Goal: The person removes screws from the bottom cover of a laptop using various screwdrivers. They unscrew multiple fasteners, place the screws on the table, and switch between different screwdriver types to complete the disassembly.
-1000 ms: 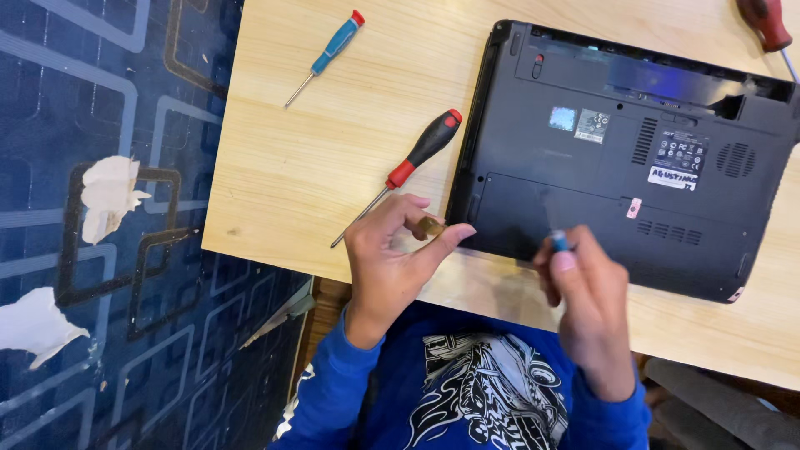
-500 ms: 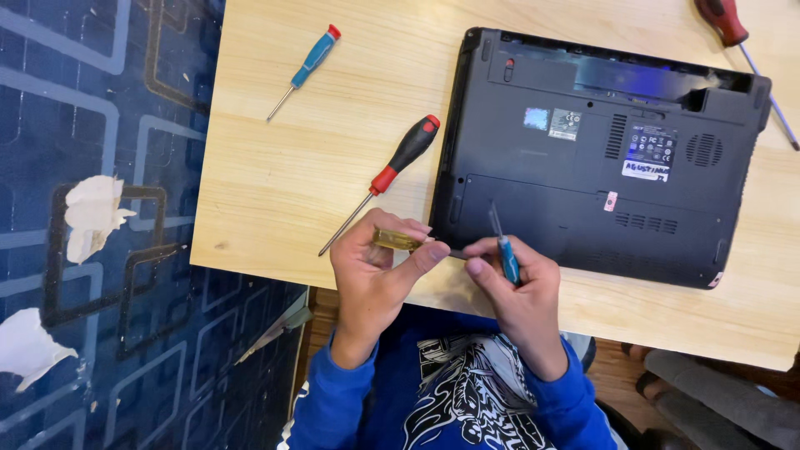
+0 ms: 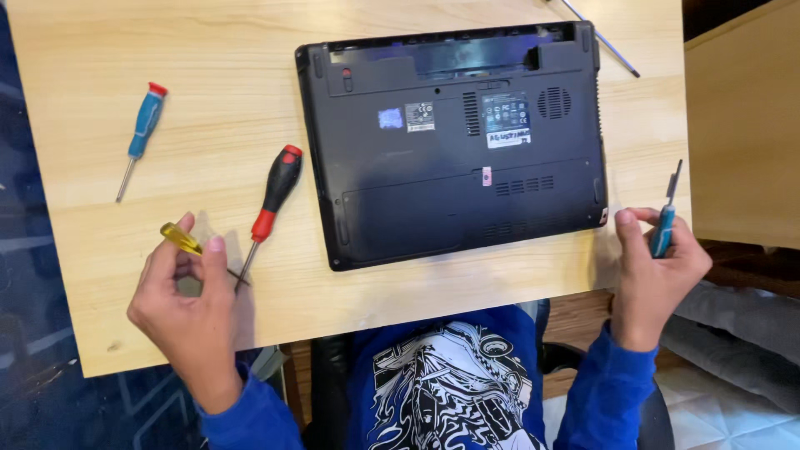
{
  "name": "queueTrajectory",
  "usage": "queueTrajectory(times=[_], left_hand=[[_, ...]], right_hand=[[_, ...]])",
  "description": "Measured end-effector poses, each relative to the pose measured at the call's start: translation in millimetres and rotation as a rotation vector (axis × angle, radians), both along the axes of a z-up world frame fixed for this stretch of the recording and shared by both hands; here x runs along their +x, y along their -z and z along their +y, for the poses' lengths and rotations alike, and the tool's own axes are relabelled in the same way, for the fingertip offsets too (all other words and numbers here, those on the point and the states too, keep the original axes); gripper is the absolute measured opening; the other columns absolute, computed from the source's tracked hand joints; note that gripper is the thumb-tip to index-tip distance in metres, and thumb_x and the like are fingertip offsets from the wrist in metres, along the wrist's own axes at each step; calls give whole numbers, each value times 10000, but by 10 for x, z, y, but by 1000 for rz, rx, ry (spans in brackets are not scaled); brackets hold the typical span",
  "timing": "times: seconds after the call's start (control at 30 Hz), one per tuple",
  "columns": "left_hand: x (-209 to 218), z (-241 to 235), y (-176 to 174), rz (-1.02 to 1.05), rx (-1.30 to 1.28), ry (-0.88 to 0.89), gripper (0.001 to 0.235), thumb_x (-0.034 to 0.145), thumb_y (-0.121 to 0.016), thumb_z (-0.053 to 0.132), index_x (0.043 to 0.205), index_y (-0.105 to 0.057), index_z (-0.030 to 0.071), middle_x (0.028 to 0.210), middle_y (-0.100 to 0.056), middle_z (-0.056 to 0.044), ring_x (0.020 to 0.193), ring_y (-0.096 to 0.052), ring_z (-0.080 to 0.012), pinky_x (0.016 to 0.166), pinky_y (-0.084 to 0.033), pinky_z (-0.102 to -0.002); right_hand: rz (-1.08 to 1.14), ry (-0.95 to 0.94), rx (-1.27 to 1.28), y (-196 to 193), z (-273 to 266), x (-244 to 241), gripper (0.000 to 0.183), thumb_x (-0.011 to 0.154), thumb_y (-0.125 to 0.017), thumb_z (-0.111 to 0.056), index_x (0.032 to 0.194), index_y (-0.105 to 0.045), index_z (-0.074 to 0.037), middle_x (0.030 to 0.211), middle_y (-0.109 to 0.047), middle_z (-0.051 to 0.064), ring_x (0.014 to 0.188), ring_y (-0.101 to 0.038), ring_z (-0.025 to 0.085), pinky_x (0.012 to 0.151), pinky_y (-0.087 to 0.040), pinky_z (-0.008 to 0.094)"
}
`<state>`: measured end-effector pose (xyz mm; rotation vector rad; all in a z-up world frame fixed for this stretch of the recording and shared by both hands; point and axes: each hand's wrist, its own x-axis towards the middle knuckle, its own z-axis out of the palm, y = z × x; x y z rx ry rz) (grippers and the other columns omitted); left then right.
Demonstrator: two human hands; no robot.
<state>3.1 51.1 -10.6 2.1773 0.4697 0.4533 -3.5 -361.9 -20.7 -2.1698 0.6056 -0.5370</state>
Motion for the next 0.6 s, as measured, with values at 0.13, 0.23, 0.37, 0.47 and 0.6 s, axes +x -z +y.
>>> queueTrajectory(times=[0.13, 0.23, 0.37, 0.47, 0.6], left_hand=[[66, 2, -21, 20, 249, 102, 295, 1030, -695, 13, 1299, -721, -106, 826, -574, -131, 684, -492, -210, 680, -439, -365], [147, -51, -8, 39, 316, 101, 296, 1000, -697, -5, 1288, -720, -70, 783, -557, -126, 685, -516, -239, 684, -455, -391], [236, -55, 143, 91, 332, 55, 396, 936, -705, 70, 1317, -698, -38, 814, -643, -59, 703, -577, -264, 835, -430, -453], [322, -117, 153, -22, 130, -46, 306, 951, -669, 63, 1232, -713, -51, 731, -645, -108, 590, -534, -192, 637, -481, -353], [343, -43, 133, -7, 7, -107, 344, 984, -623, 153, 1278, -687, -14, 761, -609, -46, 691, -534, -144, 675, -472, -312]], right_hand=[[87, -9, -185, 132, -376, 62, 40, 1024, -771, -84, 1051, -760, -56, 702, -506, -23, 657, -408, 62, 655, -375, 246], [120, -61, -254, 158, -422, 75, 57, 1028, -780, -105, 1052, -768, -55, 709, -534, 1, 653, -426, 83, 669, -384, 265], [76, -82, -206, 67, -215, 60, 109, 1076, -817, -72, 1018, -731, -40, 646, -440, -14, 643, -372, 79, 647, -330, 255], [33, -213, -120, -101, 223, -40, 70, 1059, -782, 20, 1041, -715, 28, 676, -459, 22, 626, -337, 100, 606, -266, 245], [-7, -597, -70, -146, 1038, -122, 87, 883, -756, -90, 937, -744, -23, 884, -745, 101, 718, -669, 151, 690, -534, 260]])
